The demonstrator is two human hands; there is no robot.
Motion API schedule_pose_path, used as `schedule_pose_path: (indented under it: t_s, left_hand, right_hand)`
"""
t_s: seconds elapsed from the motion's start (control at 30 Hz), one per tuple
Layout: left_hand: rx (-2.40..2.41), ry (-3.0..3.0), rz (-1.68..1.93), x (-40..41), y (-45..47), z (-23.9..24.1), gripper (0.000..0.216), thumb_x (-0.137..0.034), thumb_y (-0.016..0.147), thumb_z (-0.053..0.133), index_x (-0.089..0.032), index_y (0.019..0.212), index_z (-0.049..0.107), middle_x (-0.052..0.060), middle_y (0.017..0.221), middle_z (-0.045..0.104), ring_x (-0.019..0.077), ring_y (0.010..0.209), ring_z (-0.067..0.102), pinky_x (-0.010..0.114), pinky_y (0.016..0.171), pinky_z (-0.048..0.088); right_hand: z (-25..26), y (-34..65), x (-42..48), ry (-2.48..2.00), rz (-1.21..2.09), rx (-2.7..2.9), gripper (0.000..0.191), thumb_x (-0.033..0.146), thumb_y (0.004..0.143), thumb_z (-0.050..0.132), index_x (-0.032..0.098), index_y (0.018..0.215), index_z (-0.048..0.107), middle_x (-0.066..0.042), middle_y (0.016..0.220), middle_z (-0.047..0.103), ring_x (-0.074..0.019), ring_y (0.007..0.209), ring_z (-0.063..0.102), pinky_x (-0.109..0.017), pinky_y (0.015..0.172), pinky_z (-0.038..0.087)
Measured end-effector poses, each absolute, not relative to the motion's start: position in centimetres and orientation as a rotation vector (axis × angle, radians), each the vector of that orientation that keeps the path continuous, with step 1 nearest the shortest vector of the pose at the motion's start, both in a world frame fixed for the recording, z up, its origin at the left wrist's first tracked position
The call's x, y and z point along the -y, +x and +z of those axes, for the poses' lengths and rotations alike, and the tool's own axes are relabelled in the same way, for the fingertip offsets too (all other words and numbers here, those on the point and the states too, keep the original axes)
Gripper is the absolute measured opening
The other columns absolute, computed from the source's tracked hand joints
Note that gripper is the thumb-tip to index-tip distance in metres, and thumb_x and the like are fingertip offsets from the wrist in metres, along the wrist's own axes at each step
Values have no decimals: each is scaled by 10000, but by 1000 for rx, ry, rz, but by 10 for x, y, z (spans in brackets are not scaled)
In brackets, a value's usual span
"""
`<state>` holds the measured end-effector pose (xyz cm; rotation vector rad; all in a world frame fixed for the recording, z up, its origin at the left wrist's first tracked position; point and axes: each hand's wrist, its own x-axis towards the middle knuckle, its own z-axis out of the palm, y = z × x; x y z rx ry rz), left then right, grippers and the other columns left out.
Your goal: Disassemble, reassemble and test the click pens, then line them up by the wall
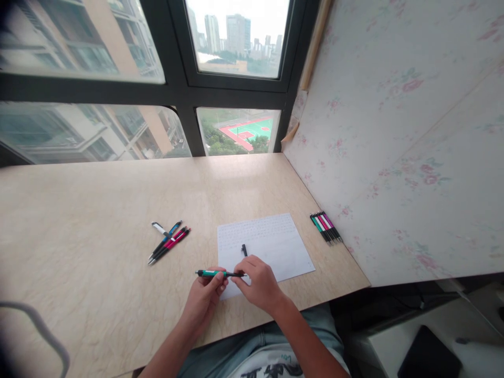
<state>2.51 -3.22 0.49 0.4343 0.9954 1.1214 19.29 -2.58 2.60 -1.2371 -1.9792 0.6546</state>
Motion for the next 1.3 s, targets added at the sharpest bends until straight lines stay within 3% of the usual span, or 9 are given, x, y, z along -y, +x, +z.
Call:
schedule_pose_path:
  t_s: [0.1, 0.2, 0.4, 0.67, 0.93, 1.03, 1.2, 1.3]
  left_hand:
    - [-988, 436, 1128, 33, 25, 8, 284, -276, 630, 824, -125, 836, 701, 26, 683, 670, 115, 654, 597, 203, 618, 458]
    - [-985, 427, 1128, 33, 25, 8, 285, -264, 638, 821, -128, 855, 697, 33, 701, 677, 118, 670, 609, 203, 629, 463]
    - [-938, 442, 1136, 32, 23, 4, 263, -241, 649, 814, -133, 861, 702, 48, 799, 690, 119, 711, 619, 204, 666, 476]
    - [-939, 487, 1114, 32, 23, 5, 267, -264, 695, 786, -135, 913, 702, 50, 731, 688, 131, 716, 628, 208, 668, 475]
    - [-892, 457, 1128, 32, 21, 0, 226, -223, 704, 778, -142, 905, 710, 40, 770, 690, 117, 724, 628, 196, 679, 477]
    - [-892, 440, 1138, 32, 21, 2, 215, -218, 701, 780, -143, 891, 713, 37, 764, 689, 111, 721, 626, 188, 684, 477]
    - [-899, 414, 1143, 33, 22, 7, 220, -225, 690, 788, -145, 882, 715, 35, 751, 691, 112, 713, 625, 185, 675, 479]
    - [-891, 418, 1133, 34, 23, 8, 226, -227, 684, 792, -144, 878, 714, 48, 791, 703, 119, 718, 630, 195, 681, 484]
  right_hand:
    - [29, 194, 26, -1302, 811, 1932, 114, 278, 872, 589, 192, 804, 620, -18, 751, 622, -152, 705, 560, -251, 625, 410]
    - [29, 195, 25, -1292, 942, 1875, 330, 253, 954, 435, 186, 684, 613, -4, 660, 624, -128, 641, 571, -248, 638, 418]
    - [28, 197, 23, -1289, 959, 1765, 54, 188, 817, 604, 194, 846, 648, -14, 786, 655, -139, 710, 595, -220, 577, 435]
    - [29, 197, 22, -1311, 977, 1701, 53, 159, 791, 602, 193, 819, 631, -5, 767, 647, -129, 676, 586, -219, 578, 448]
    - [29, 196, 20, -1314, 970, 1689, 118, 205, 868, 550, 199, 810, 652, -8, 762, 656, -136, 709, 596, -234, 613, 460]
    - [28, 197, 21, -1285, 936, 1697, 79, 173, 821, 599, 207, 858, 660, -18, 816, 657, -142, 736, 602, -234, 603, 468]
    - [29, 197, 21, -1212, 960, 1711, 249, 177, 786, 630, 221, 1030, 642, -38, 940, 652, -159, 850, 611, -222, 592, 478]
    - [29, 197, 22, -1306, 992, 1719, 136, 261, 882, 552, 194, 882, 670, -27, 808, 664, -143, 742, 613, -231, 586, 456]
